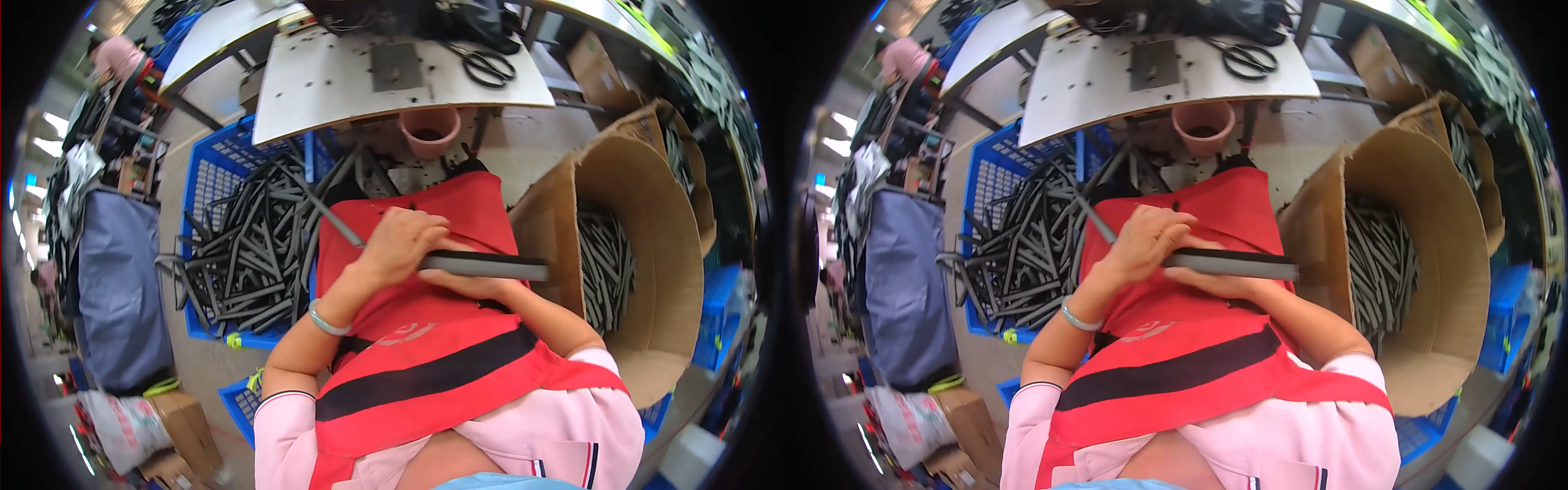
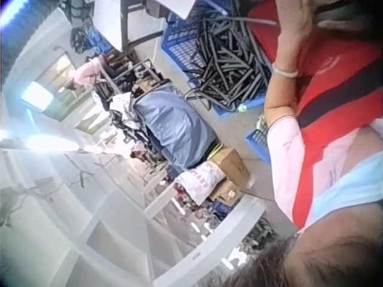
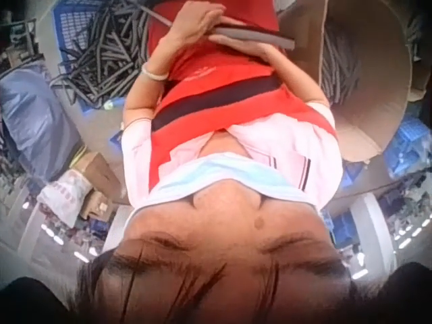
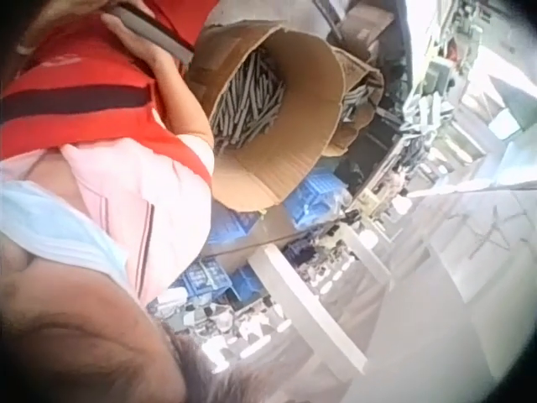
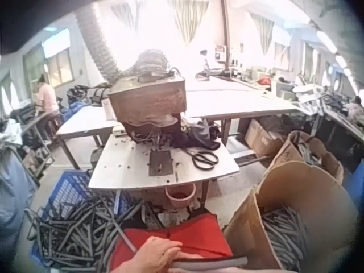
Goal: The recorder is using an industrial sewing machine to assemble and finish fabric straps and components.
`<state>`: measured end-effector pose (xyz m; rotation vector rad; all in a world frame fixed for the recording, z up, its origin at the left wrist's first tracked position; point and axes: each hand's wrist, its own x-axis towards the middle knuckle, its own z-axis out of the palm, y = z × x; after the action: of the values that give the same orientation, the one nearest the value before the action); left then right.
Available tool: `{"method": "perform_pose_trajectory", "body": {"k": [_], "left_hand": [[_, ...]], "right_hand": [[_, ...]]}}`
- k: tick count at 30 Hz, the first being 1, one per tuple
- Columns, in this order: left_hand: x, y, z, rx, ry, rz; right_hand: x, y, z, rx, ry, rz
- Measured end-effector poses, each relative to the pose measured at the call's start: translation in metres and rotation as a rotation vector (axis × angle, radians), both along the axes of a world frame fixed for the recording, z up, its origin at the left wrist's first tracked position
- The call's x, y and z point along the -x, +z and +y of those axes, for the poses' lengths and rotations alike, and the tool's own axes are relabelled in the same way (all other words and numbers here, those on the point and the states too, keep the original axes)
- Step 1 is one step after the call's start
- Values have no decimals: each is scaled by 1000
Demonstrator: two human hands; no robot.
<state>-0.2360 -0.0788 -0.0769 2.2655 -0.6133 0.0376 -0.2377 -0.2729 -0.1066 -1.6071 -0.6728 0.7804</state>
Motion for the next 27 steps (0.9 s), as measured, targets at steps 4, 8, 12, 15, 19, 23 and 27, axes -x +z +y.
{"method": "perform_pose_trajectory", "body": {"k": [4,8,12,15,19,23,27], "left_hand": [[29,-29,49,-204,86,58],[48,-32,44,-77,25,64],[40,-25,49,-81,-13,196],[27,-4,66,-157,-68,131],[19,22,81,-60,-65,270],[17,33,71,109,6,480],[0,64,45,449,-18,416]], "right_hand": [[-1,11,-36,-319,-362,284],[5,8,-48,-397,-372,359],[-4,9,-47,-423,-443,458],[-14,6,-51,-392,-450,489],[-13,-5,-57,377,35,281],[-16,47,-5,120,-36,-668],[-43,46,30,21,-30,-722]]}}
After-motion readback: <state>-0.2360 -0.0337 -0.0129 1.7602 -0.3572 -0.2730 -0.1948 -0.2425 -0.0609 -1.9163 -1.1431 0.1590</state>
